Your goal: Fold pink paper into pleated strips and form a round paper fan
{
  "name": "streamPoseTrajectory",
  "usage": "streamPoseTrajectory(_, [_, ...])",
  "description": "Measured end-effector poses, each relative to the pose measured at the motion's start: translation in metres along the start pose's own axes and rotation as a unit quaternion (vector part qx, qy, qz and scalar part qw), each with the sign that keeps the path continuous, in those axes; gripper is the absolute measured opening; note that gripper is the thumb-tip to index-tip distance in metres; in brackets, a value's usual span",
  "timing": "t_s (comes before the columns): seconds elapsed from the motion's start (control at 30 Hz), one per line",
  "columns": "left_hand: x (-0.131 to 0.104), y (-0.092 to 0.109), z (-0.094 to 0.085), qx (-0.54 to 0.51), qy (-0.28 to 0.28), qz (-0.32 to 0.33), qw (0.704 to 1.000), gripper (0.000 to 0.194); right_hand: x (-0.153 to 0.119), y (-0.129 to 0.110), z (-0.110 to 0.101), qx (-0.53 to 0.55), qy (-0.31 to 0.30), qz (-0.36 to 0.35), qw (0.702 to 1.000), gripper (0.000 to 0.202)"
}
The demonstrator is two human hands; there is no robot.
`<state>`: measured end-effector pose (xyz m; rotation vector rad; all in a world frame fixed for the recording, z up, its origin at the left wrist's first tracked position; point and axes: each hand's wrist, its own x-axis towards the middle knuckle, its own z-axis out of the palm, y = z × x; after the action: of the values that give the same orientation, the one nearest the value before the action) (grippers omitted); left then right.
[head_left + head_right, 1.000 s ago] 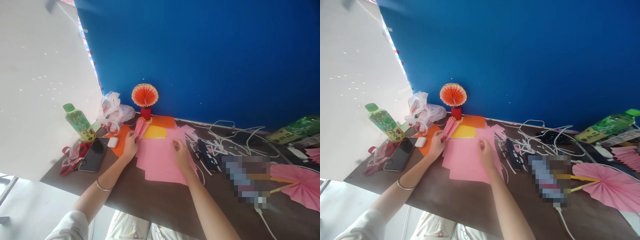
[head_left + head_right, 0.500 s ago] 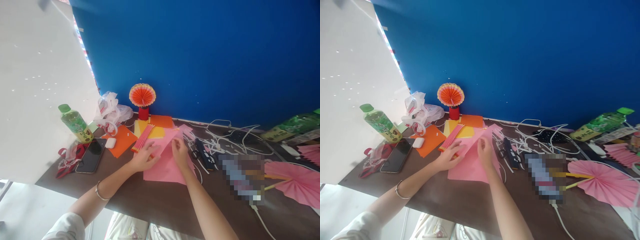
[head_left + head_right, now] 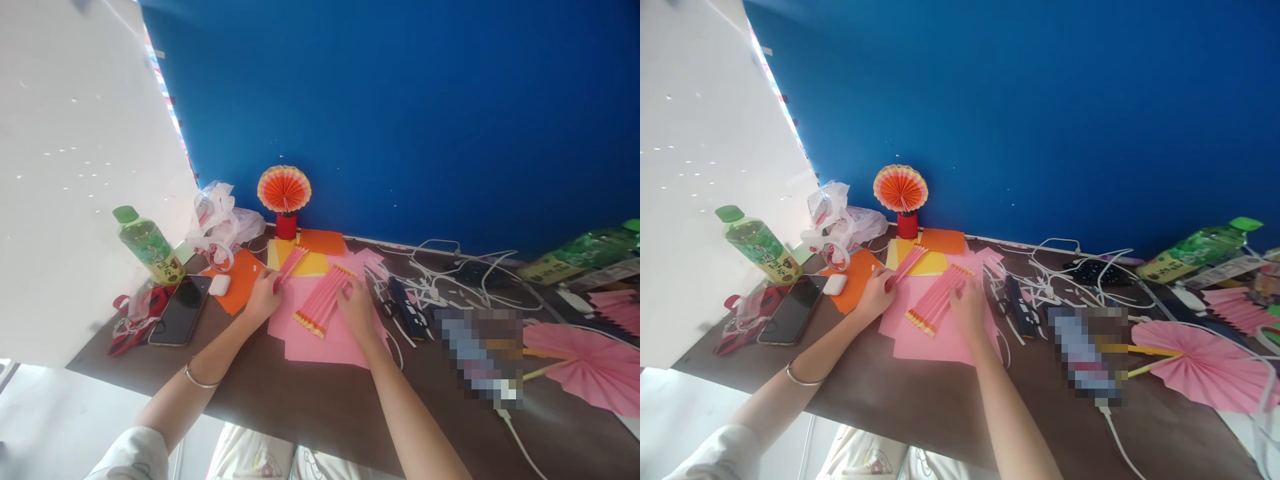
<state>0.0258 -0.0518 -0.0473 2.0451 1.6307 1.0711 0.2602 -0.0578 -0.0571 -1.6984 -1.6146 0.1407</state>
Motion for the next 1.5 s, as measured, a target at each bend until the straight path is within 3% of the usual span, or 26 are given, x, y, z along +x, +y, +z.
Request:
streamPoseTrajectory(0.17, [-0.003, 0.006, 0.001, -0.031, 0.02, 0.046, 0.998, 0.023, -0.002, -0.009, -0.002, -0.005, -0.032, -0.022, 0.999, 0.03])
streamPoseTrajectory(0.33, [-0.011, 0.014, 0.009, -0.019, -0.057, 0.064, 0.996, 0.018, -0.001, -0.014, -0.007, 0.021, -0.068, -0.024, 0.997, 0.024])
streamPoseTrajectory(0.47, [-0.014, 0.019, 0.012, -0.021, -0.082, 0.077, 0.993, 0.017, -0.004, -0.017, -0.009, -0.008, -0.053, -0.023, 0.998, 0.026])
streamPoseTrajectory(0.63, [-0.013, 0.023, 0.009, -0.028, -0.089, 0.075, 0.993, 0.019, -0.014, -0.024, -0.001, -0.032, -0.03, -0.017, 0.999, 0.055])
streamPoseTrajectory(0.73, [-0.013, 0.021, 0.01, -0.042, -0.08, 0.064, 0.994, 0.02, -0.015, -0.025, 0.001, 0.016, -0.036, -0.002, 0.999, 0.055])
streamPoseTrajectory(0.83, [-0.012, 0.019, 0.011, -0.069, -0.063, 0.032, 0.995, 0.023, -0.01, -0.025, -0.004, 0.103, -0.026, 0.062, 0.992, 0.05])
streamPoseTrajectory(1.0, [-0.01, 0.017, 0.013, -0.169, -0.035, -0.049, 0.984, 0.018, 0.001, -0.025, -0.014, 0.296, 0.037, 0.162, 0.94, 0.038])
streamPoseTrajectory(1.2, [-0.008, 0.015, 0.016, -0.24, -0.032, -0.07, 0.968, 0.017, 0.006, -0.015, -0.008, 0.345, 0.053, 0.206, 0.914, 0.03])
streamPoseTrajectory(1.33, [-0.007, 0.016, 0.016, -0.244, -0.029, -0.075, 0.966, 0.015, 0.004, -0.009, -0.003, 0.35, 0.023, 0.2, 0.915, 0.028])
streamPoseTrajectory(1.5, [-0.006, 0.016, 0.016, -0.229, -0.038, -0.062, 0.971, 0.014, -0.003, -0.022, -0.004, 0.336, -0.057, 0.166, 0.925, 0.028])
